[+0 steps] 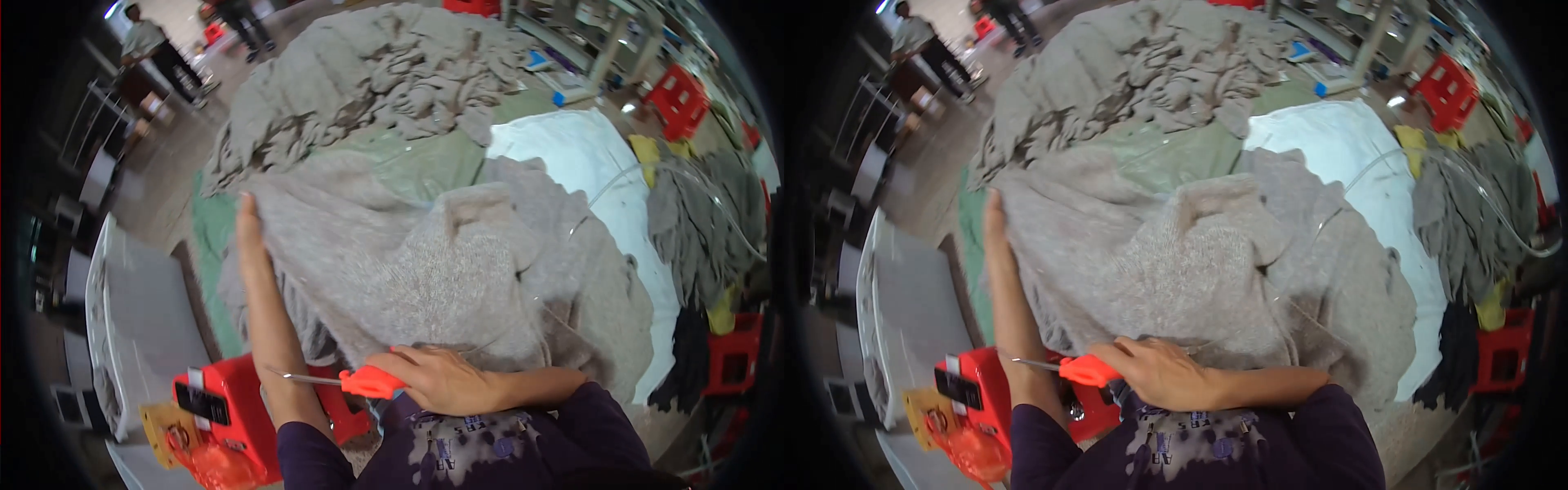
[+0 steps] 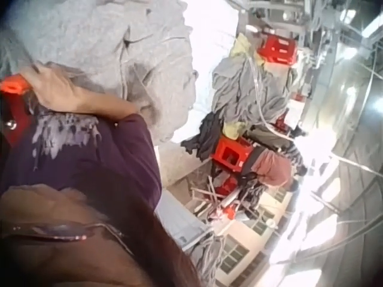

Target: Trim excess threads and clean fabric pieces using a handheld trimmer.

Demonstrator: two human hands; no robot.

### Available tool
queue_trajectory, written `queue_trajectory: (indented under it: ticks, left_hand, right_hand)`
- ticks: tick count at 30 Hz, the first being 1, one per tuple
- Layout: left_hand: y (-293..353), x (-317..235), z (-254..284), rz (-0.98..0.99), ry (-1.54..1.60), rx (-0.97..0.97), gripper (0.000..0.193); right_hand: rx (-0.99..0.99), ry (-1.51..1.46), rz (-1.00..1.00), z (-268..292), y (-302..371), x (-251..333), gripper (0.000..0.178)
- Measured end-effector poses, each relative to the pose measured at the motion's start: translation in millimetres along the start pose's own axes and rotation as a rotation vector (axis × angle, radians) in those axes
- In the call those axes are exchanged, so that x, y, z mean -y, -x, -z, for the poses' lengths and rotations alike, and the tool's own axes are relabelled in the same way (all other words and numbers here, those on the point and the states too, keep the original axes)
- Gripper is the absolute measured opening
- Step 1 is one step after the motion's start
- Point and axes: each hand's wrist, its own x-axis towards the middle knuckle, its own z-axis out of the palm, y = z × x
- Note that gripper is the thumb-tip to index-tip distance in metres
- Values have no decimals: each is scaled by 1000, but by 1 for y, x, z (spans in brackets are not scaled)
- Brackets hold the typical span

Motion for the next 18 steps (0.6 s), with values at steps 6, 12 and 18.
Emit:
queue_trajectory:
  ticks: [6,12,18]
  left_hand:
    - [173,109,12,686,52,-128,55]
    - [265,138,30,433,258,-182,10]
    - [262,137,19,408,79,-187,7]
  right_hand:
    - [157,56,-218,-16,19,-42,43]
    - [-160,177,-186,16,23,-37,34]
    - [-39,404,-281,29,1,-27,22]
